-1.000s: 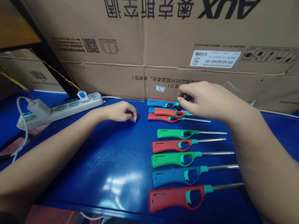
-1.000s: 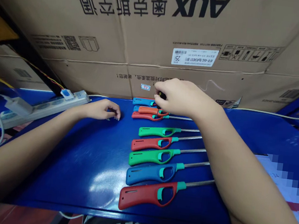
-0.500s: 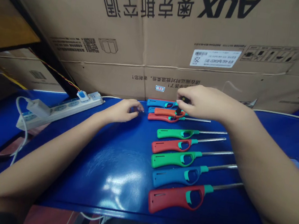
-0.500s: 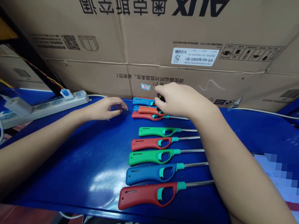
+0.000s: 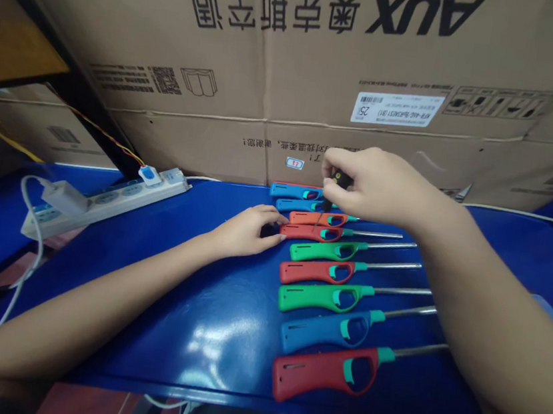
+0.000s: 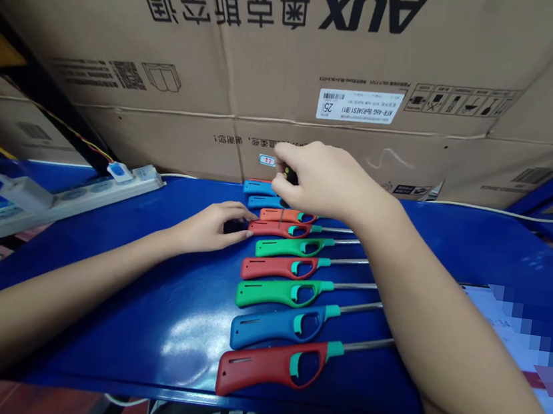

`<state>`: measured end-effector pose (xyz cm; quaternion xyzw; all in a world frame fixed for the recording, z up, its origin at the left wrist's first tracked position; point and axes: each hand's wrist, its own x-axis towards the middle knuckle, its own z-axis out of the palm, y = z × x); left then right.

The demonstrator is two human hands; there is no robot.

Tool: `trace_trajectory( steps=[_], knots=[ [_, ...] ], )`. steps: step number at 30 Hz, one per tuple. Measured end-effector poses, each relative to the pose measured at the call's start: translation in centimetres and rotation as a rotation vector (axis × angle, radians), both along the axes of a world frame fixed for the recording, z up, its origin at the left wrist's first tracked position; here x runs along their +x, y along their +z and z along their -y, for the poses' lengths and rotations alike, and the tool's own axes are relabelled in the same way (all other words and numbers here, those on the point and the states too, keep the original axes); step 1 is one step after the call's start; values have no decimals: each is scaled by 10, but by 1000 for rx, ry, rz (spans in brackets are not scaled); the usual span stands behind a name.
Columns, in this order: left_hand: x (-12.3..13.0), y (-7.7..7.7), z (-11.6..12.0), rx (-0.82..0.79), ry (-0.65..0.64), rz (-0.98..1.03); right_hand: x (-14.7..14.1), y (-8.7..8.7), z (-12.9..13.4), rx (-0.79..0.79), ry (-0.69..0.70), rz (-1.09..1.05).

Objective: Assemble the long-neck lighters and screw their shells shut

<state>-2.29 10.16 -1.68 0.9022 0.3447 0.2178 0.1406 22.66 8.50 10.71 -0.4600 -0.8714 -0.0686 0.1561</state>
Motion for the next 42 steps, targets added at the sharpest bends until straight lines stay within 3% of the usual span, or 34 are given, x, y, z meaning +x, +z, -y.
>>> trace_trajectory(
  steps=[5,11,26,37,42],
  knots=[
    [0,-5,0,0,17,52,-19,-16,1,35,127,-80],
    [1,-9,2,-21,17,86,-25,-26,-3,50,117,-43],
    [4,-14,3,-45,35,151,-29,-23,0,60,100,-73],
    [6,-17,3,-47,53,189,-57,-12,0,46,133,-5],
    [8,-16,7,-18,58,172,-66,-6,-8,-22,54,-24]
  ],
)
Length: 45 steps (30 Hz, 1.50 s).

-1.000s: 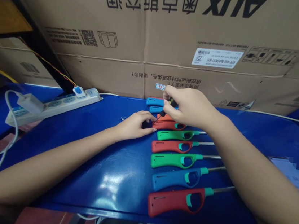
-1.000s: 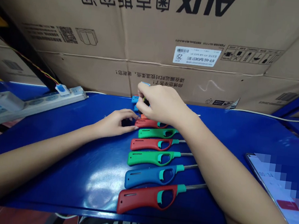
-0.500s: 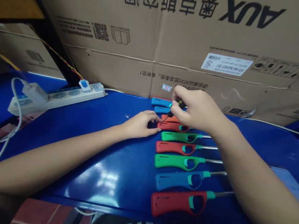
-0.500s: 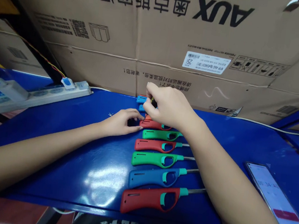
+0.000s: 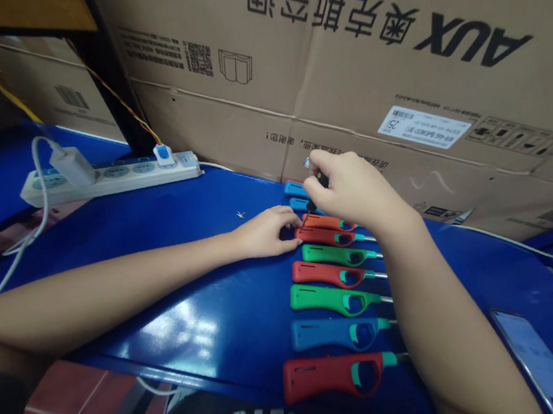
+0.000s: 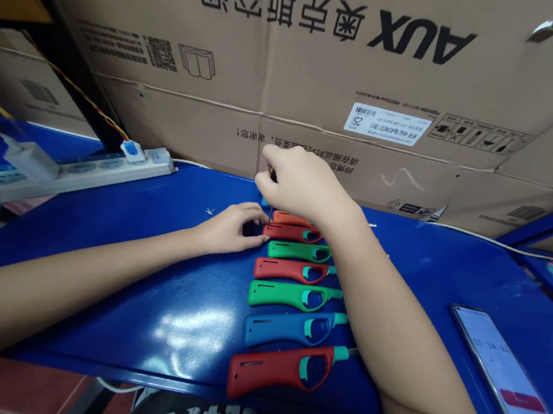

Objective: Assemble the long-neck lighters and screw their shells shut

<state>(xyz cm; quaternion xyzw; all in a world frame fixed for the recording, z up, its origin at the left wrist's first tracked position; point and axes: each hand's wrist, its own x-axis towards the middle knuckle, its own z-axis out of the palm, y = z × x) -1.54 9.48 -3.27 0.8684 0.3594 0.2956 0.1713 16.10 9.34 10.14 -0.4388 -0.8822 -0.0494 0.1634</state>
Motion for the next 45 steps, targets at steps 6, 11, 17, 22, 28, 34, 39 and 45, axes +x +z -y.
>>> trace_trajectory(
  steps=[6,11,17,22,28,34,39,45],
  knots=[
    [1,-1,1,12,-9,-9,-2,-5,1,72,-56,4],
    [0,-4,-1,20,-17,0,1,-7,6,113,-19,5],
    [0,-5,-1,25,-23,1,1,-8,7,122,-15,19],
    [0,-4,-1,23,-19,9,3,-10,3,132,-28,7],
    [0,-5,-1,28,-22,10,5,-10,1,103,-64,26],
    [0,-6,-1,38,-32,13,5,-12,-4,119,-220,41],
    [0,-5,-1,48,-47,4,7,-12,0,-9,-48,3],
    [0,-4,-1,65,-56,0,2,-9,7,99,-136,77]
  ],
)
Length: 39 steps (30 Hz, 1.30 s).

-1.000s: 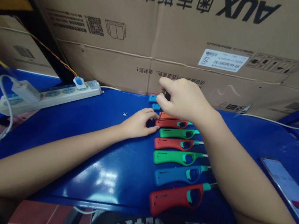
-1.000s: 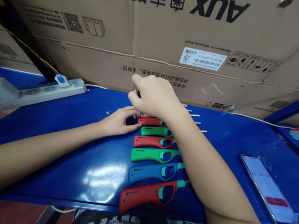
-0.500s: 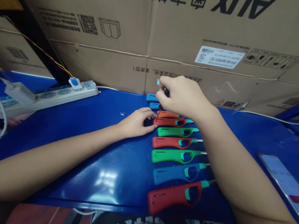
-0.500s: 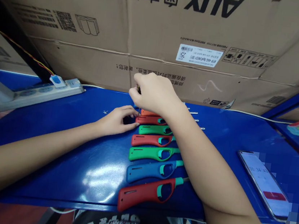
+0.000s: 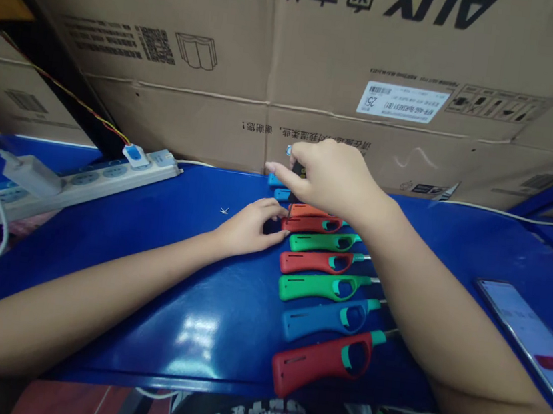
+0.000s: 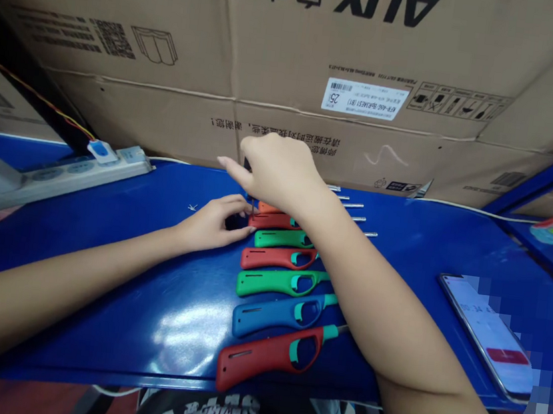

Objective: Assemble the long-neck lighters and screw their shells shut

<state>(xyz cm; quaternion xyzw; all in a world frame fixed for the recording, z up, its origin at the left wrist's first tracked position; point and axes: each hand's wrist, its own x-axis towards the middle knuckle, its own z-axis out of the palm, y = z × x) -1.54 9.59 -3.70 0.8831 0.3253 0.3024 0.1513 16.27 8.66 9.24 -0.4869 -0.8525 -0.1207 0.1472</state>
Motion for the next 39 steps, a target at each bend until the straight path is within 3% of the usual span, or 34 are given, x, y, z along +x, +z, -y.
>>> trace_trajectory(
  steps=[8,13,21,34,39],
  knots=[
    [0,-1,-1,16,-14,-12,10,6,2,-75,3,-10],
    [0,-1,-1,29,-18,-15,14,6,2,-72,143,-31],
    [-1,-1,-1,43,-35,-33,17,0,-3,-58,116,-31],
    [-1,2,1,53,-44,-39,15,10,7,-140,144,-3],
    [-1,1,1,54,-43,-39,12,12,10,-133,66,-4]
  ],
)
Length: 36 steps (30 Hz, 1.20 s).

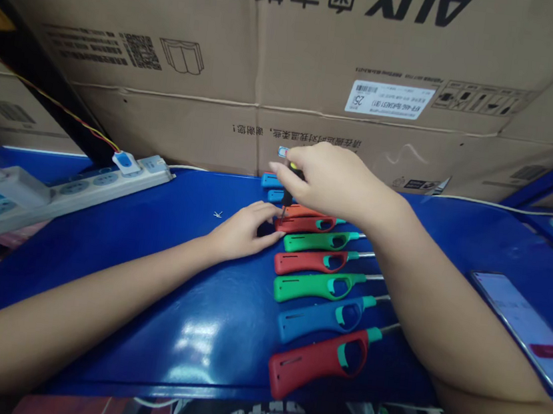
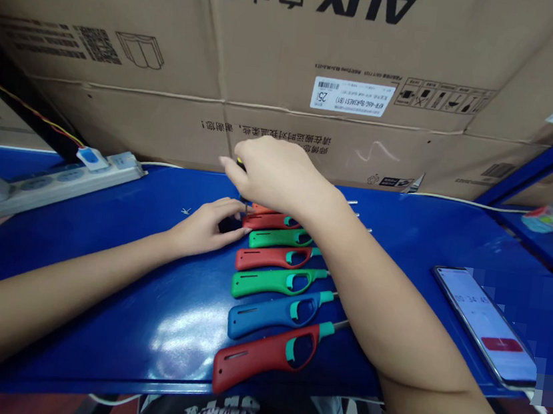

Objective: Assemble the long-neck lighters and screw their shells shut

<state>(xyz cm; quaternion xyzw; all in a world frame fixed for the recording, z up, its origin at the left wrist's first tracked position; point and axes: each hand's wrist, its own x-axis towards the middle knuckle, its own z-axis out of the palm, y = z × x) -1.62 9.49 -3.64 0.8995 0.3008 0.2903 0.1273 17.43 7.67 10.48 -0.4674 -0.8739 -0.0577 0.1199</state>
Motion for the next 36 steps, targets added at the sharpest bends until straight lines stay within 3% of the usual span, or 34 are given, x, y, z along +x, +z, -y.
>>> trace_trajectory(
  steps=[5,10,21,36],
  knots=[
    [0,-1,-1,-2,-6,3,-1,-2,-1,35,-41,3],
    [0,-1,0,-7,7,28,1,-4,-3,63,116,-34],
    [0,0,1,-29,26,21,5,-6,-6,64,32,17],
    [0,0,0,-42,24,16,9,-2,-4,-5,71,2]
  ],
)
